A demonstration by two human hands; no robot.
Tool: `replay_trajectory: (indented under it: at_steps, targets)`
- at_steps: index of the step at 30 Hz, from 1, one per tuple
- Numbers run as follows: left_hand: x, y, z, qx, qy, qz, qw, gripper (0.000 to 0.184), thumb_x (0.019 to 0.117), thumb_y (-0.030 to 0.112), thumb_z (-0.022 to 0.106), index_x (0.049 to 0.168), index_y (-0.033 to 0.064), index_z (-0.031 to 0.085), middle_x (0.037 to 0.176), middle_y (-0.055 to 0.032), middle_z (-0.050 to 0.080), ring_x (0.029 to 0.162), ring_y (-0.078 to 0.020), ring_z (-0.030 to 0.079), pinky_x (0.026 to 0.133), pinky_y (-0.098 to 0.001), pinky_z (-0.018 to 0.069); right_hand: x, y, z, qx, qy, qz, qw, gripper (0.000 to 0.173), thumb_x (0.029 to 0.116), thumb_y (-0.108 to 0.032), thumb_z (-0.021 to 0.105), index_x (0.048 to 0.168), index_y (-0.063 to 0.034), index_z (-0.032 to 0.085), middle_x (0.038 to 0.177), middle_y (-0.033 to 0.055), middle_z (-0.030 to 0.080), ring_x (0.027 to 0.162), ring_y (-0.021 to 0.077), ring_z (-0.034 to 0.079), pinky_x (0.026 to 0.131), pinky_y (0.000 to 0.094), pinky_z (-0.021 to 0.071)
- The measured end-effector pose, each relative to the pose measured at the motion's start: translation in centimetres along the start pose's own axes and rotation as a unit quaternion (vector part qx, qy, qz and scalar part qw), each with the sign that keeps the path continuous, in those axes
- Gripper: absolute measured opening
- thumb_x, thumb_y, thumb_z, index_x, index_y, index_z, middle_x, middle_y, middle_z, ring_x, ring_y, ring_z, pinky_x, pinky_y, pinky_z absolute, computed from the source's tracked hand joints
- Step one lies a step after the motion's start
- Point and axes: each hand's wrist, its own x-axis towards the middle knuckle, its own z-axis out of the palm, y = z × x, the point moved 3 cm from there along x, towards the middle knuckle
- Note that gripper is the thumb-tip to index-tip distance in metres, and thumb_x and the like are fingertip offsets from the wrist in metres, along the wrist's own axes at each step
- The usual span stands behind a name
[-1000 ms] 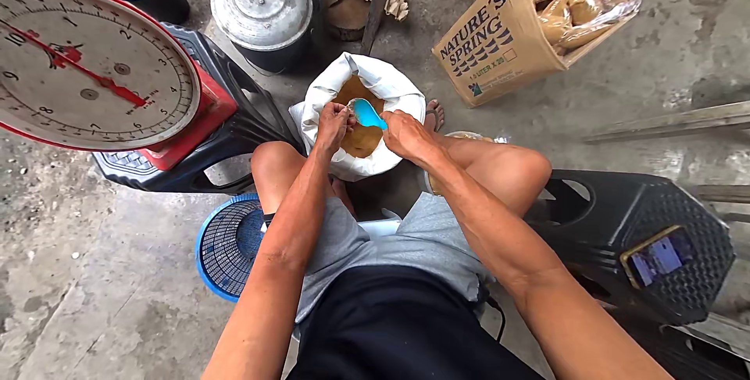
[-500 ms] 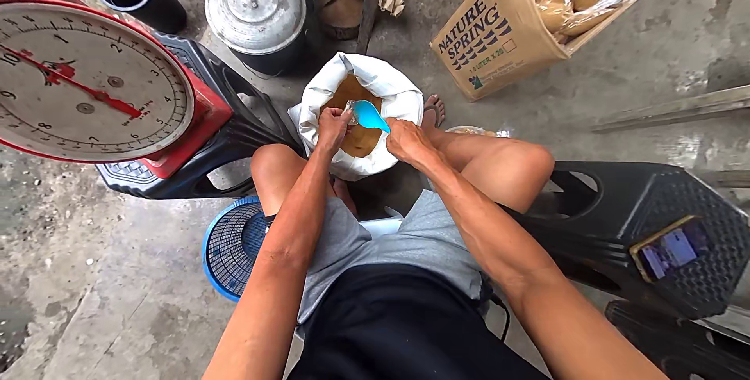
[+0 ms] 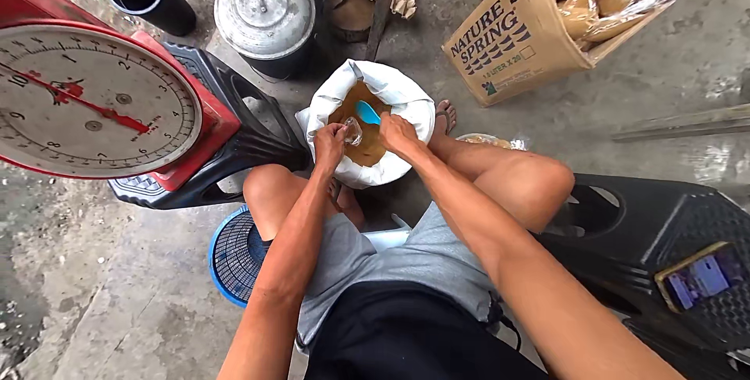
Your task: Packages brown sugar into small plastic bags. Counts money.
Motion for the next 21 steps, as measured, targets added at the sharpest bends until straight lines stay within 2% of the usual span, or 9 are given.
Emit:
replay_trajectory:
  at_steps: [2, 5, 8, 12, 16, 19, 21]
  targets:
    - [-2.3, 0.6, -1.1, 0.014, -0.013, 0.012, 1.000, 0.029, 0.1075, 0.031, 0.056, 0.116, 0.0060, 0.069, 0.091, -0.0167, 0.069, 0.068, -0.0281, 0.067, 0.066, -0.0481, 0.0592, 3.1, -0.8, 1.6, 0.017, -0.001, 0.004, 1.000, 0.041, 0.0995, -0.013, 0.057, 0.136, 0.0058, 0.054, 0.130, 0.0302, 0.060, 0.118, 0.0474, 0.063, 0.092, 0.0638, 0.0531]
    - [-3.7, 0.6, -2.2, 0.034, -0.026, 0.001, 0.999, 0.030, 0.1076, 0.035, 0.055, 0.115, 0.0091, 0.068, 0.086, -0.0148, 0.068, 0.066, -0.0281, 0.066, 0.063, -0.0475, 0.0575, 7.1, -0.7, 4.1, 0.041, 0.009, 0.031, 0.999, 0.039, 0.1001, -0.013, 0.055, 0.134, 0.0059, 0.056, 0.134, 0.0300, 0.059, 0.120, 0.0464, 0.062, 0.092, 0.0633, 0.0536]
    - [-3.2, 0.6, -2.5, 0.051, -0.027, -0.012, 0.998, 0.029, 0.1078, 0.032, 0.055, 0.112, 0.0070, 0.069, 0.085, -0.0137, 0.069, 0.068, -0.0262, 0.067, 0.066, -0.0467, 0.0586, 9.3, -0.1, 6.0, 0.054, 0.008, 0.052, 0.997, 0.036, 0.1029, -0.011, 0.050, 0.134, 0.0045, 0.058, 0.136, 0.0290, 0.059, 0.121, 0.0457, 0.062, 0.093, 0.0624, 0.0537]
    - [-0.4, 0.7, -2.3, 0.072, -0.030, -0.048, 0.996, 0.025, 0.1069, 0.024, 0.056, 0.111, 0.0037, 0.072, 0.089, -0.0097, 0.072, 0.074, -0.0186, 0.072, 0.076, -0.0402, 0.0621, 12.2, 0.1, 8.2, 0.107, 0.022, 0.027, 0.994, 0.032, 0.1025, -0.014, 0.052, 0.129, 0.0004, 0.064, 0.125, 0.0271, 0.066, 0.118, 0.0450, 0.065, 0.093, 0.0634, 0.0533]
    - [0.0, 1.3, -1.8, 0.112, -0.052, -0.035, 0.992, 0.027, 0.1085, 0.020, 0.052, 0.116, 0.0017, 0.070, 0.095, -0.0144, 0.072, 0.083, -0.0243, 0.071, 0.083, -0.0442, 0.0588, 14.7, 0.3, 10.0, 0.212, 0.025, 0.012, 0.977, 0.033, 0.1047, -0.014, 0.049, 0.130, -0.0028, 0.068, 0.128, 0.0226, 0.068, 0.122, 0.0398, 0.064, 0.103, 0.0598, 0.0497]
    - [-0.2, 1.9, -1.5, 0.131, -0.071, -0.034, 0.988, 0.028, 0.1079, 0.017, 0.052, 0.125, 0.0012, 0.067, 0.106, -0.0177, 0.070, 0.093, -0.0280, 0.070, 0.090, -0.0469, 0.0568, 15.3, 0.2, 10.4, 0.259, 0.026, 0.000, 0.965, 0.034, 0.1069, -0.015, 0.047, 0.131, -0.0025, 0.068, 0.128, 0.0226, 0.068, 0.123, 0.0380, 0.064, 0.106, 0.0577, 0.0483]
    - [-1.2, 2.1, -1.4, 0.114, -0.061, -0.023, 0.991, 0.031, 0.1064, 0.016, 0.055, 0.132, 0.0003, 0.060, 0.107, -0.0195, 0.069, 0.091, -0.0311, 0.070, 0.086, -0.0498, 0.0582, 15.1, -0.3, 10.2, 0.284, 0.014, -0.005, 0.959, 0.036, 0.1081, -0.015, 0.046, 0.134, 0.0001, 0.066, 0.130, 0.0238, 0.067, 0.125, 0.0379, 0.062, 0.108, 0.0563, 0.0465]
